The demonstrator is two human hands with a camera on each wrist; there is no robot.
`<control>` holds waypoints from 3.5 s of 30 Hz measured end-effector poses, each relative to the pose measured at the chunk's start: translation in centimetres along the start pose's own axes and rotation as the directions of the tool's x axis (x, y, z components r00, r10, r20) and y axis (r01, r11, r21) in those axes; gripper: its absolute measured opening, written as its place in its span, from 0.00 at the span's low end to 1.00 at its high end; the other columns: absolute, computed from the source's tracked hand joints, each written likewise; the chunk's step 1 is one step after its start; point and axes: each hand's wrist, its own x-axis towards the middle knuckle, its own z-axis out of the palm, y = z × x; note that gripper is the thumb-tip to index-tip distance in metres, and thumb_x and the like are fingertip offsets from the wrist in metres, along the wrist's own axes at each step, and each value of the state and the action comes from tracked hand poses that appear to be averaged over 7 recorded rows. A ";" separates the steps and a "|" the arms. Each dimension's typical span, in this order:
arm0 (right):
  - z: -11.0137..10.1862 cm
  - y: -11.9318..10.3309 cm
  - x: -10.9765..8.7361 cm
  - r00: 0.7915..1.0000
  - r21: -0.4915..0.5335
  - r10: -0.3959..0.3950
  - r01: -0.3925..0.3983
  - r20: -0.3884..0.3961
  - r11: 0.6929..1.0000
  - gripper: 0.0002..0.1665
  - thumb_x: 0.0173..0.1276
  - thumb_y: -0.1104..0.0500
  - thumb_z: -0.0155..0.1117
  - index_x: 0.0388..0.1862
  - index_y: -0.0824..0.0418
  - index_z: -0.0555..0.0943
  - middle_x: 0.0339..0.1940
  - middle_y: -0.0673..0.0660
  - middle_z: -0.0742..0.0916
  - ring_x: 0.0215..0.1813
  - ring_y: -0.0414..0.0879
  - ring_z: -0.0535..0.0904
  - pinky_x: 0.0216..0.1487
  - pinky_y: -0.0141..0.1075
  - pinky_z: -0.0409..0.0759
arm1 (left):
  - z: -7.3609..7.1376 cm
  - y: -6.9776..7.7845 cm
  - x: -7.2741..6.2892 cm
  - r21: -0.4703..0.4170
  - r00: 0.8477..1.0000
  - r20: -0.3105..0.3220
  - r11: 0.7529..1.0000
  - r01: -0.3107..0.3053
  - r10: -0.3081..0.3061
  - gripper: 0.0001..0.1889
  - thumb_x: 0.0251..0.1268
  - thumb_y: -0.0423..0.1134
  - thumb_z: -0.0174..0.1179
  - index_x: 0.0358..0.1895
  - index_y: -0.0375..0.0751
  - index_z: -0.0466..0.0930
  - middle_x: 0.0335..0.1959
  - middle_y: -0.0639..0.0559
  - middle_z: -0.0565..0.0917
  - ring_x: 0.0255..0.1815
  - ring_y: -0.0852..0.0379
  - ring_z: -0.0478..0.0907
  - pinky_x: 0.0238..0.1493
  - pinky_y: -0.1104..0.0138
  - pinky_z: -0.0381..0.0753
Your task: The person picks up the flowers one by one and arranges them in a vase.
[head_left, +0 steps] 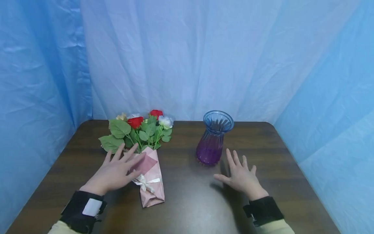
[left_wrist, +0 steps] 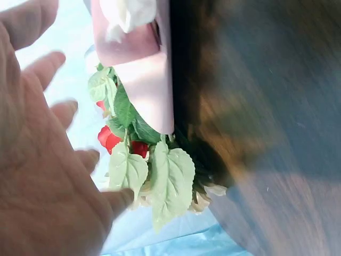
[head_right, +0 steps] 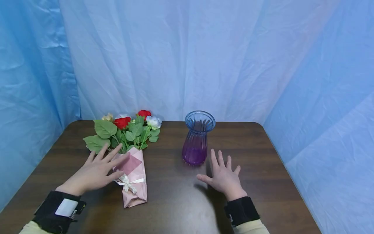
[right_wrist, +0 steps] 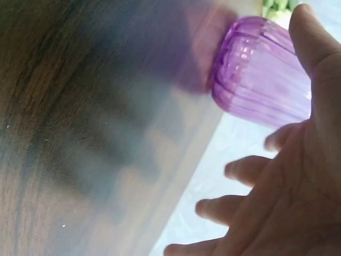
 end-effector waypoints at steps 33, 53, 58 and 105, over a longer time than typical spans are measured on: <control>-1.5 -5.9 -2.3 0.976 0.036 -0.134 0.129 0.171 0.991 0.52 0.63 0.26 0.64 0.79 0.52 0.67 0.73 0.65 0.75 0.69 0.67 0.75 0.63 0.65 0.74 | -0.2 0.3 0.6 0.171 0.961 0.035 0.946 -0.275 0.273 0.37 0.59 0.56 0.73 0.74 0.59 0.73 0.73 0.45 0.74 0.70 0.35 0.69 0.62 0.35 0.67; -1.1 -8.3 -1.2 0.949 0.055 -0.281 0.276 0.143 0.960 0.44 0.70 0.32 0.62 0.78 0.50 0.67 0.70 0.62 0.79 0.67 0.62 0.78 0.58 0.59 0.80 | 0.4 3.0 1.8 0.171 0.978 0.065 0.963 -0.206 0.198 0.32 0.65 0.58 0.67 0.72 0.58 0.75 0.72 0.42 0.74 0.68 0.36 0.72 0.63 0.35 0.69; -1.1 -8.8 -0.8 0.938 0.026 -0.318 0.317 0.137 0.948 0.44 0.71 0.32 0.61 0.78 0.51 0.67 0.71 0.61 0.79 0.66 0.61 0.79 0.59 0.59 0.80 | 0.6 3.7 2.3 0.214 0.982 0.070 0.959 -0.188 0.177 0.31 0.65 0.58 0.67 0.71 0.57 0.76 0.71 0.41 0.75 0.66 0.36 0.74 0.63 0.36 0.70; 1.8 -12.8 1.2 0.773 -0.138 -0.612 0.597 -0.165 0.791 0.19 0.75 0.44 0.64 0.57 0.51 0.84 0.50 0.51 0.85 0.51 0.47 0.81 0.47 0.41 0.84 | 2.0 7.4 3.7 0.362 0.999 -0.032 0.931 0.044 -0.035 0.27 0.64 0.62 0.66 0.55 0.45 0.83 0.39 0.40 0.83 0.39 0.39 0.82 0.41 0.45 0.78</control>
